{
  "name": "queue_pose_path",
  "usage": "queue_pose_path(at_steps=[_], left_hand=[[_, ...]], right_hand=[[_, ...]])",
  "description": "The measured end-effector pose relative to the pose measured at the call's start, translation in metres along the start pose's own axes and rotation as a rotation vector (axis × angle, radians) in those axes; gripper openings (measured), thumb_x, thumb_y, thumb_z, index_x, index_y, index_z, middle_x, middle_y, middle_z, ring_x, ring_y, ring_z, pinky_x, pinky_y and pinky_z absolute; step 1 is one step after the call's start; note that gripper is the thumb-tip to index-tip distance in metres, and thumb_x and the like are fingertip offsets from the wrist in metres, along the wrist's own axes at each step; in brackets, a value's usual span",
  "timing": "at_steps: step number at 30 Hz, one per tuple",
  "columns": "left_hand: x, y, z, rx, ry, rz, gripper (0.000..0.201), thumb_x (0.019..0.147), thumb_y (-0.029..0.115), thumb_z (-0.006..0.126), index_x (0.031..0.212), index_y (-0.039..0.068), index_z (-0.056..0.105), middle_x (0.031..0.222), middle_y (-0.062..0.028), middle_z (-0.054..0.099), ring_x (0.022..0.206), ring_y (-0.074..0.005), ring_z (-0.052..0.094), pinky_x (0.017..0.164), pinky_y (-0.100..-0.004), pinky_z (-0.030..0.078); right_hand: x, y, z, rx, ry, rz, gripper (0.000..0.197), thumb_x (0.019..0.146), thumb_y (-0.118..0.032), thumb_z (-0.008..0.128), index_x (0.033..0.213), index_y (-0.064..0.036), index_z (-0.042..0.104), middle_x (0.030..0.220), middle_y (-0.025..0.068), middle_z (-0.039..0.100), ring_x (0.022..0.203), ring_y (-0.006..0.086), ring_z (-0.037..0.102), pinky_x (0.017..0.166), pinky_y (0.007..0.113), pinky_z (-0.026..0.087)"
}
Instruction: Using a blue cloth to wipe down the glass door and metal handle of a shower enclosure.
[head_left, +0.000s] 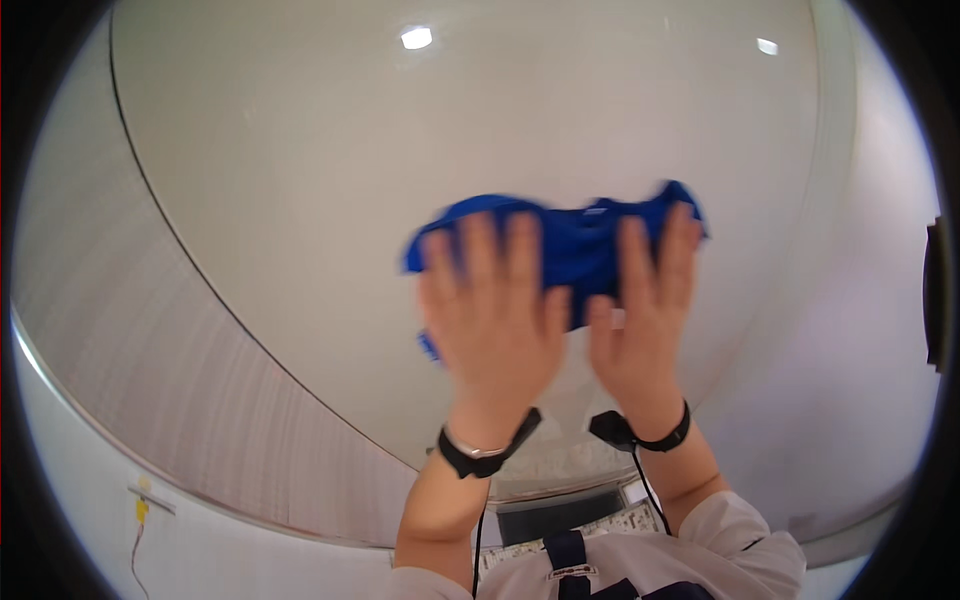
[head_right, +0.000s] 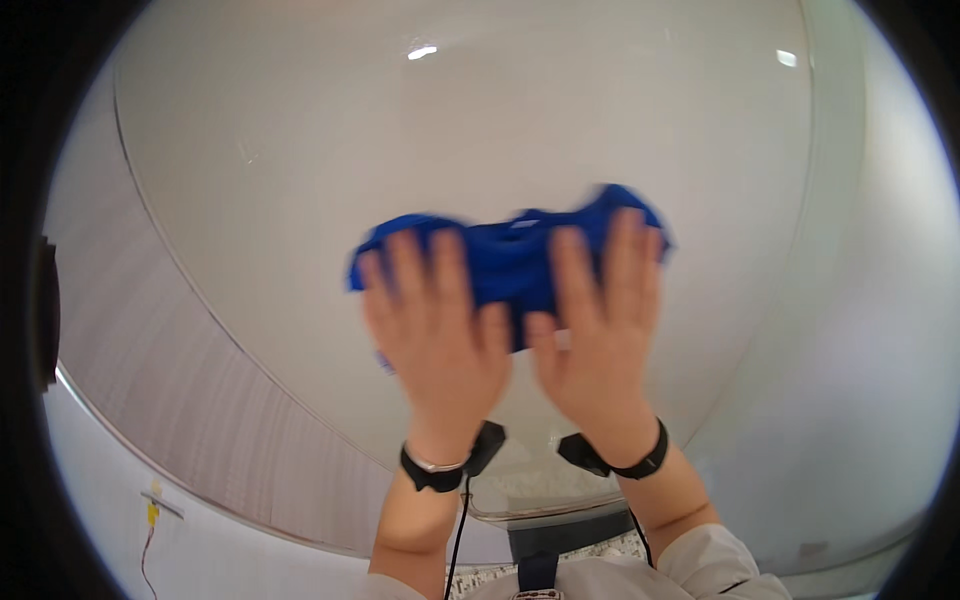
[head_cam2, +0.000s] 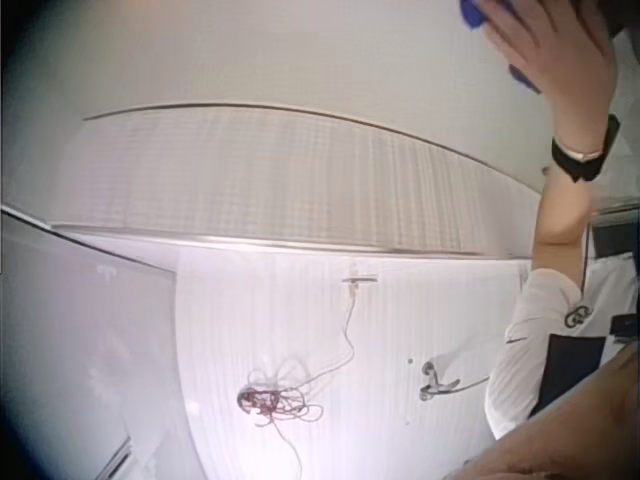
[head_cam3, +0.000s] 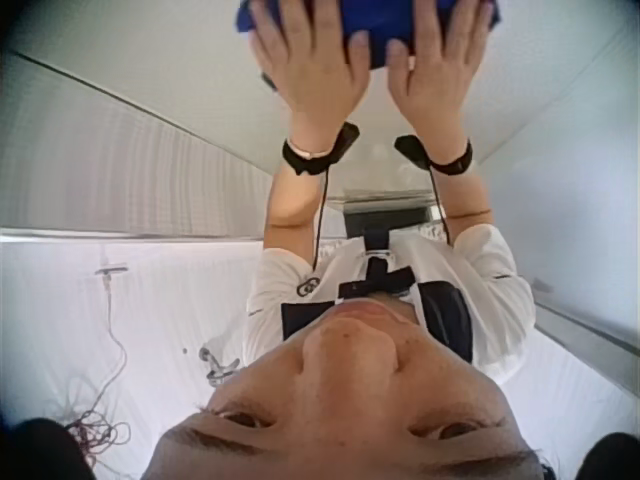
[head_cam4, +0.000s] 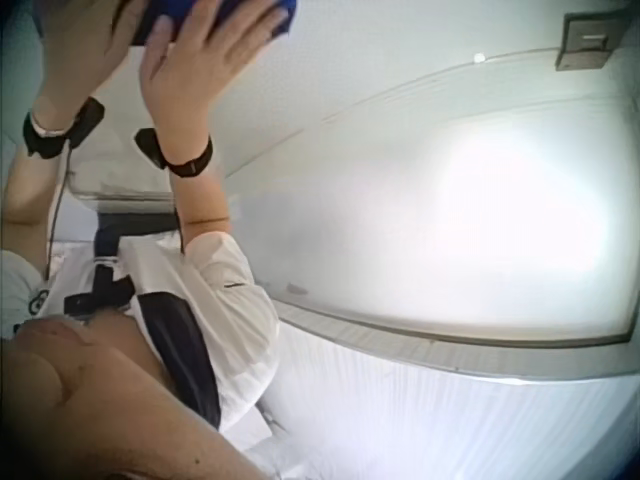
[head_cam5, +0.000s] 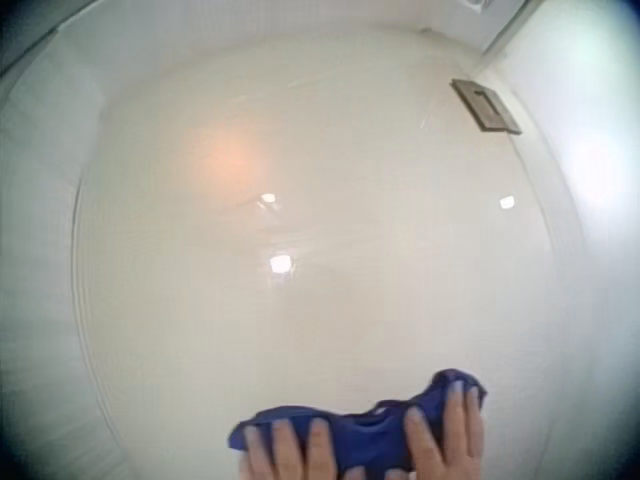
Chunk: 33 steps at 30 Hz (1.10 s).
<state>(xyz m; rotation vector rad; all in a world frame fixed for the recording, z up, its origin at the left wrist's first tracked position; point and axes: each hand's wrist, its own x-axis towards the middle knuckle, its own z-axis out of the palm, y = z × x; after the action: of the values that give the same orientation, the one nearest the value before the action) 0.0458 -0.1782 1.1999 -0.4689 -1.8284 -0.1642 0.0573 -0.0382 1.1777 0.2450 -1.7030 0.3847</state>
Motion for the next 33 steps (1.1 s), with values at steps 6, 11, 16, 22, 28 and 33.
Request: queue_pose_path(at_steps=[6, 11, 16, 22, 28, 33], left_hand=[[-0.026, -0.058, 0.005, 0.063, 0.167, -0.166, 0.053, 0.094, 0.027, 0.039, 0.137, -0.003, 0.032, 0.143, -0.0299, 0.024, 0.13, -0.0533, 0.021, 0.103, -0.061, 0.021], [-0.008, -0.028, 0.008, 0.153, 0.188, -0.201, 0.052, 0.096, 0.026, 0.037, 0.137, -0.004, 0.03, 0.143, -0.0277, 0.026, 0.131, -0.0501, 0.022, 0.104, -0.0571, 0.021], [0.03, -0.014, 0.002, 0.162, 0.108, -0.123, 0.052, 0.095, 0.031, 0.035, 0.135, -0.002, 0.038, 0.143, -0.0248, 0.03, 0.13, -0.0489, 0.024, 0.102, -0.0558, 0.022], [0.053, 0.102, 0.026, 0.176, 0.096, -0.07, 0.05, 0.094, 0.031, 0.036, 0.133, 0.002, 0.043, 0.142, -0.0203, 0.035, 0.131, -0.0451, 0.026, 0.102, -0.0557, 0.02], [0.098, 0.211, 0.068, 0.082, 0.112, -0.012, 0.047, 0.089, 0.028, 0.042, 0.13, 0.005, 0.049, 0.139, -0.0182, 0.04, 0.129, -0.043, 0.03, 0.103, -0.0536, 0.02], [0.13, 0.271, 0.093, 0.026, 0.162, -0.001, 0.045, 0.086, 0.028, 0.046, 0.128, 0.013, 0.053, 0.138, -0.0108, 0.043, 0.128, -0.0379, 0.034, 0.103, -0.051, 0.02]], right_hand=[[0.012, -0.06, 0.039, 0.22, -0.007, -0.214, 0.023, 0.079, -0.024, 0.062, 0.099, -0.0135, 0.058, 0.134, 0.0116, 0.048, 0.125, 0.0331, 0.042, 0.101, 0.044, 0.032], [0.033, -0.038, 0.036, 0.21, 0.035, -0.241, 0.015, 0.08, -0.022, 0.06, 0.089, -0.0113, 0.053, 0.135, 0.0106, 0.048, 0.124, 0.0303, 0.044, 0.098, 0.04, 0.035], [0.06, -0.028, 0.018, 0.114, 0.056, -0.17, 0.02, 0.075, -0.014, 0.062, 0.092, -0.0105, 0.053, 0.134, 0.0133, 0.049, 0.123, 0.0318, 0.045, 0.095, 0.04, 0.038], [0.056, 0.076, -0.036, 0.048, 0.125, -0.185, 0.019, 0.076, -0.019, 0.062, 0.092, -0.0114, 0.055, 0.132, 0.01, 0.051, 0.121, 0.0277, 0.046, 0.09, 0.037, 0.042], [0.068, 0.186, -0.086, -0.102, 0.103, -0.105, 0.024, 0.076, -0.008, 0.059, 0.099, -0.0096, 0.054, 0.134, 0.0131, 0.049, 0.123, 0.0295, 0.046, 0.092, 0.038, 0.038], [0.086, 0.253, -0.107, -0.042, 0.113, -0.066, 0.039, 0.079, -0.005, 0.053, 0.118, -0.0048, 0.052, 0.135, 0.0211, 0.045, 0.125, 0.0381, 0.041, 0.099, 0.043, 0.032]])
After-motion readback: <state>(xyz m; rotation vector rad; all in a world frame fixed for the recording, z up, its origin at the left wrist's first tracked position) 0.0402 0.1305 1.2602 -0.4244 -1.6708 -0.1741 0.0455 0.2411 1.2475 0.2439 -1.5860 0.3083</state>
